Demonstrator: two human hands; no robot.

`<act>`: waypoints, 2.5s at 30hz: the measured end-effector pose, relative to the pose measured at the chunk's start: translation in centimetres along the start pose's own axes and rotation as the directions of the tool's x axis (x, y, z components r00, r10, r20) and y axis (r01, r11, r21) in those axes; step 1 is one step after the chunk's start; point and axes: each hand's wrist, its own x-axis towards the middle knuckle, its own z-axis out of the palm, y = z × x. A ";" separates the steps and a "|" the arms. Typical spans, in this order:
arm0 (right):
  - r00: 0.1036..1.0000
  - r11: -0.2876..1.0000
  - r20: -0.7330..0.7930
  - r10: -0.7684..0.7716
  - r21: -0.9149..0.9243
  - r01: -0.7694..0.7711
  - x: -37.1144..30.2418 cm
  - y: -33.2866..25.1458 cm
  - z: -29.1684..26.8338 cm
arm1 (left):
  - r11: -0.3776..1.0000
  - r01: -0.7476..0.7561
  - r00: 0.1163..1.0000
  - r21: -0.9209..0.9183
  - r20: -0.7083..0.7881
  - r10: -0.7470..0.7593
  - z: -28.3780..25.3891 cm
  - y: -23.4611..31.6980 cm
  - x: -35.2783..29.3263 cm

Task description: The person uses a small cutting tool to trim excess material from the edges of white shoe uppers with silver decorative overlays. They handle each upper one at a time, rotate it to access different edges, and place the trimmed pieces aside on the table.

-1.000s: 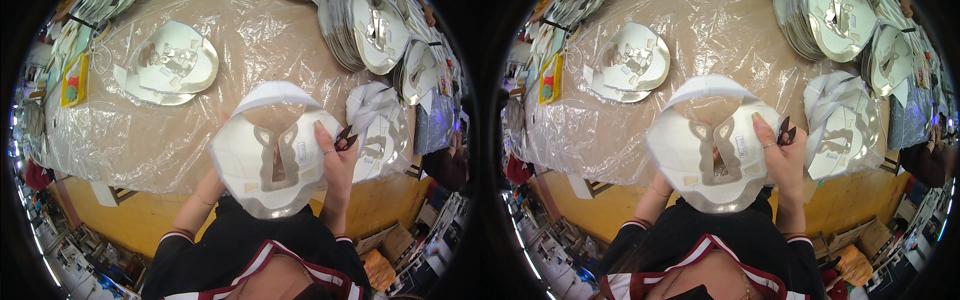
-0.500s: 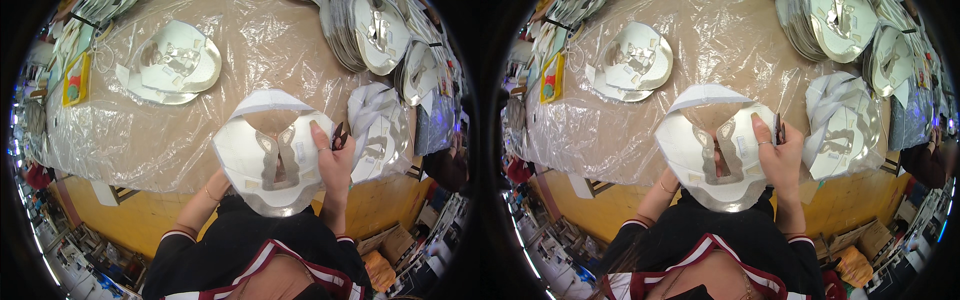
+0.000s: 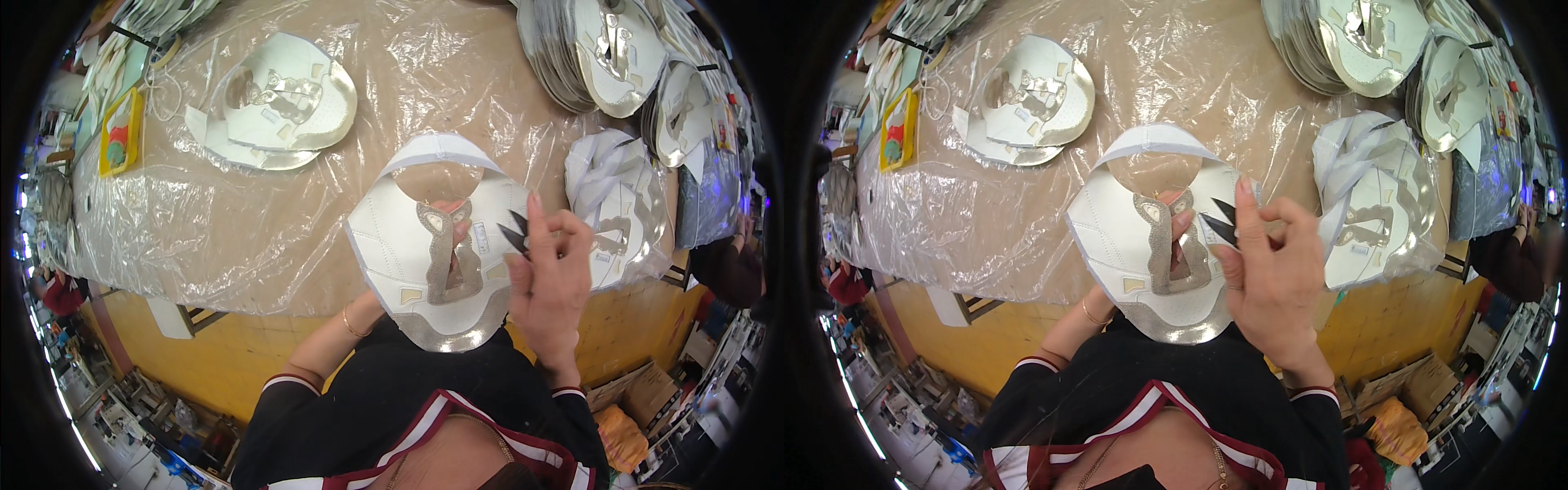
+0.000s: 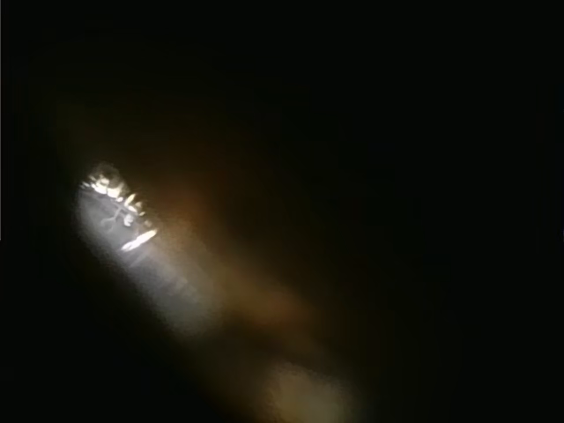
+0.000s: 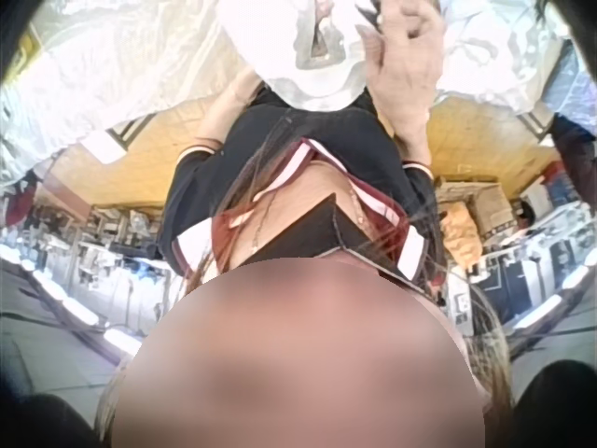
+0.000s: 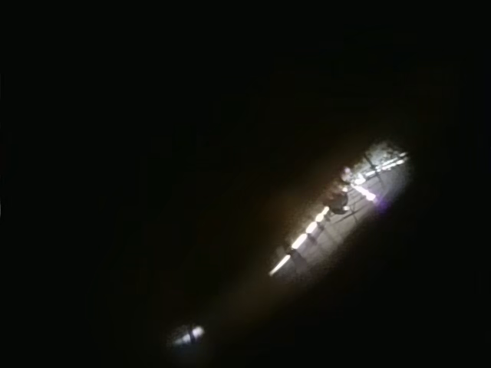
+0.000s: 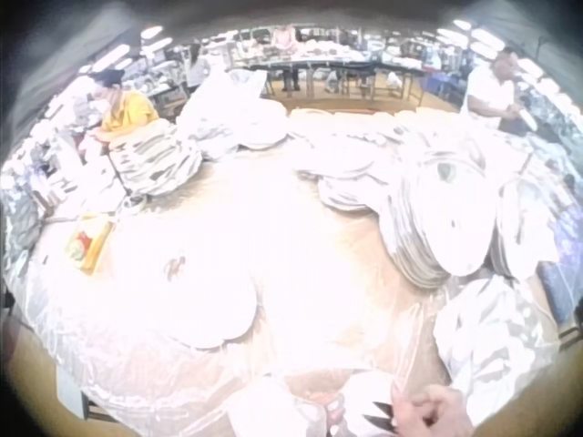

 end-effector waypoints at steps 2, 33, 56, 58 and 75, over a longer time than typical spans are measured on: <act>0.992 0.997 0.123 0.041 -0.077 -0.032 -0.5 -0.1 0.4 | 1.000 0.021 0.999 -0.009 0.030 -0.021 0.1 -0.1 -0.1; 0.959 0.949 -0.227 0.168 0.301 -0.095 0.9 1.4 1.2 | 0.724 -0.178 0.940 -0.667 0.103 0.326 -1.3 -2.5 1.2; 0.866 -0.283 0.220 0.448 0.954 -0.096 -2.2 5.2 5.9 | 0.940 -0.273 0.955 -0.205 0.059 0.290 -0.3 1.6 -1.2; 0.776 -0.060 0.278 0.566 0.953 -0.298 -3.0 4.1 6.7 | 0.933 -0.304 0.945 -0.193 0.064 0.322 0.0 1.9 -1.3; 0.929 -0.587 0.358 -0.093 0.734 -0.342 -2.9 6.3 12.1 | 0.921 -0.315 0.943 -0.231 0.035 0.332 0.8 1.1 -1.2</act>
